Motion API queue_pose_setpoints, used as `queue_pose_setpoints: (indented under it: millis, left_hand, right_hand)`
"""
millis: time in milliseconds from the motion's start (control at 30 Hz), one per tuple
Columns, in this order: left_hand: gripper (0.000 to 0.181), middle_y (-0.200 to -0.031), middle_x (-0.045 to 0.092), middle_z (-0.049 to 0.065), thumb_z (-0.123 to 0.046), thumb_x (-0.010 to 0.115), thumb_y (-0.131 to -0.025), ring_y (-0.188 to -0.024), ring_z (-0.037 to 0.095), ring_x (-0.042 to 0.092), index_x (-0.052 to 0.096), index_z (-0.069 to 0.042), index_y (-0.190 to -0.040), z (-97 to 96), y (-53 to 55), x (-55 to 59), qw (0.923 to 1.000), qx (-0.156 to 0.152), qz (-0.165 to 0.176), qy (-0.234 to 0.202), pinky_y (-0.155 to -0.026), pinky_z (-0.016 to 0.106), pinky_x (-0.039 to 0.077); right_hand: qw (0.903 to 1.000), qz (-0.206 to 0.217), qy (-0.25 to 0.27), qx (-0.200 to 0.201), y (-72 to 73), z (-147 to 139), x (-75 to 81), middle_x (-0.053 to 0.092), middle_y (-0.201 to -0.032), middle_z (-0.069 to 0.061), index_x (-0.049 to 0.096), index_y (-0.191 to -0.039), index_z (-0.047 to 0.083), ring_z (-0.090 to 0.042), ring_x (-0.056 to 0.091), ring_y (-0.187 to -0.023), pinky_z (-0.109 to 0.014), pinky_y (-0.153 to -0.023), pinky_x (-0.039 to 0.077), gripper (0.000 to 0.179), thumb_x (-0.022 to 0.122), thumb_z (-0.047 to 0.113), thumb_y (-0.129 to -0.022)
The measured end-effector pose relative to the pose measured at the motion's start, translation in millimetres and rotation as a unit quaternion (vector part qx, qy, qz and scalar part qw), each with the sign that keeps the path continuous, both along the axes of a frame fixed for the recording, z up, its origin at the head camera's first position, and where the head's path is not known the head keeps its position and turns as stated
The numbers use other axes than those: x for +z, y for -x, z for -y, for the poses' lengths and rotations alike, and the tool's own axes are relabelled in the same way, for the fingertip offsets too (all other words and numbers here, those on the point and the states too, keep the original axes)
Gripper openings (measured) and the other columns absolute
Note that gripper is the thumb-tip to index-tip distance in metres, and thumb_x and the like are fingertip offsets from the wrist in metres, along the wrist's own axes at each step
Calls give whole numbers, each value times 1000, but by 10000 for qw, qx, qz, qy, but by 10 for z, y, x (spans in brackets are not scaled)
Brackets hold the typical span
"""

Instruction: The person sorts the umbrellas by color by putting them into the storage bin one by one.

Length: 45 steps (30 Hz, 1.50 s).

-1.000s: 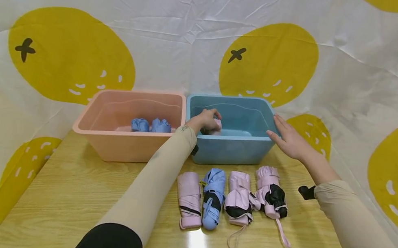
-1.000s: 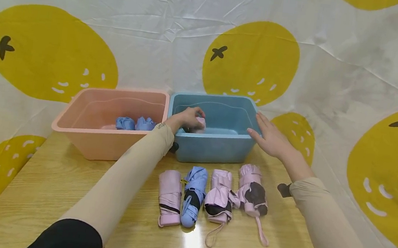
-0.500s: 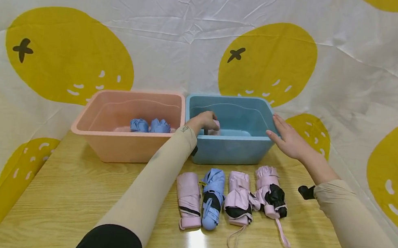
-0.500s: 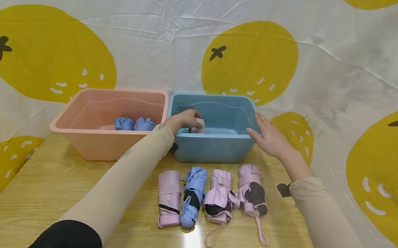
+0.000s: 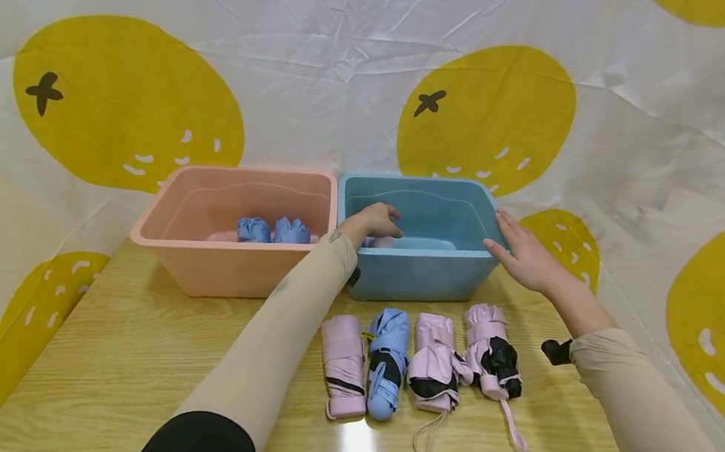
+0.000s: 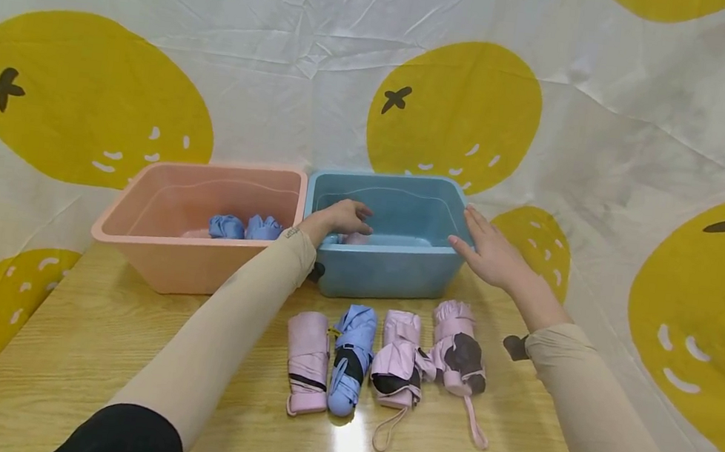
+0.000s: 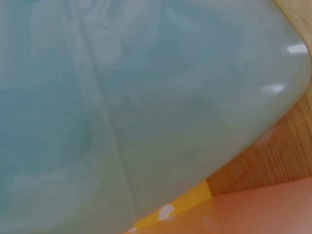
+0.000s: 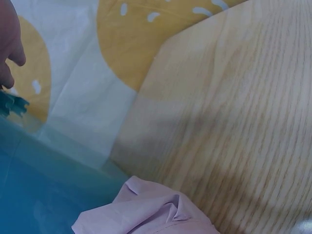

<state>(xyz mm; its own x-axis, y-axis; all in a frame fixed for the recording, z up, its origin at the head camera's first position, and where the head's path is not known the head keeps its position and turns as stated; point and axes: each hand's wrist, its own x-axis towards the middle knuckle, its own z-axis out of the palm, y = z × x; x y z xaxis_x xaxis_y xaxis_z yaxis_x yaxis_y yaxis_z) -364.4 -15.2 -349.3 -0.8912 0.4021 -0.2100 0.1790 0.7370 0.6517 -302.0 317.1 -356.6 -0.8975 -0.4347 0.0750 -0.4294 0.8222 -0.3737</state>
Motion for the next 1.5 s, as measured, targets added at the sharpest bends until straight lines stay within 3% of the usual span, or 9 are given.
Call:
queue_pose_setpoints:
  millis: [267,533,700,867,1033,1133,1300,1400,1500]
  left_hand:
    - [45,-154,52,13,-21,62,-106,-141,32,49,57,-10,-149,63,-46,51,9940,-145,-760,-773,-111,43,45]
    - [40,-149,55,4,-24,63,-105,-131,25,56,61,-19,-145,170,-256,252,9784,145,-869,-1869,-101,41,53]
    - [40,-147,54,4,-24,65,-105,-126,24,57,62,-21,-144,302,-520,329,9572,185,-1216,-2621,-98,41,55]
    - [41,-144,55,7,-21,66,-104,-122,23,59,62,-18,-144,453,-869,342,9328,168,-1741,-3152,-102,43,52]
    - [41,-142,56,9,-13,68,-101,-118,25,61,63,-11,-142,559,-1243,247,9038,387,-2351,-3555,-98,45,52]
    - [42,-139,55,10,-10,70,-99,-116,27,61,64,-10,-141,595,-1439,131,8920,585,-2545,-3690,-91,42,53]
    - [45,-133,55,14,-7,74,-96,-112,37,61,64,-7,-140,659,-1669,-125,8926,843,-2522,-3640,-85,41,54]
    - [50,-137,54,14,-7,77,-93,-116,40,59,62,-7,-141,696,-1766,-308,9039,918,-2404,-3416,-88,47,54]
    - [54,-147,49,13,-13,79,-93,-124,36,54,60,-8,-144,729,-1831,-503,9236,911,-2165,-3029,-94,53,52]
  right_hand:
    - [10000,-53,37,65,48,42,-17,-3,-173,-19,3,-166,0,-42,2,-159,-63,-125,4,81,37,50,-112]
    - [9999,-45,91,69,67,40,11,-1,-173,-22,3,-165,-1,-44,3,-158,-64,-124,4,81,39,49,-112]
    - [10000,9,46,11,77,17,4,-3,-173,-19,2,-166,1,-43,1,-159,-63,-125,3,80,39,47,-112]
    - [10000,-10,31,-1,76,20,-2,-3,-173,-19,3,-166,0,-42,1,-159,-63,-125,3,80,39,47,-112]
    - [10000,-25,57,6,62,27,-1,-3,-174,-19,3,-166,1,-42,1,-159,-63,-125,4,80,40,46,-112]
    - [9999,-33,97,12,43,13,-3,-2,-173,-20,3,-166,0,-43,1,-159,-63,-125,4,80,41,45,-112]
    - [9999,-48,103,11,28,-2,-3,-1,-173,-21,3,-166,0,-43,2,-158,-63,-125,4,79,41,45,-112]
    - [9999,-68,90,3,33,-2,-5,-1,-173,-21,4,-166,0,-44,3,-158,-64,-125,5,79,41,45,-112]
    - [9999,-79,82,-19,37,0,-8,-1,-173,-20,4,-166,0,-44,2,-158,-64,-124,5,79,41,45,-112]
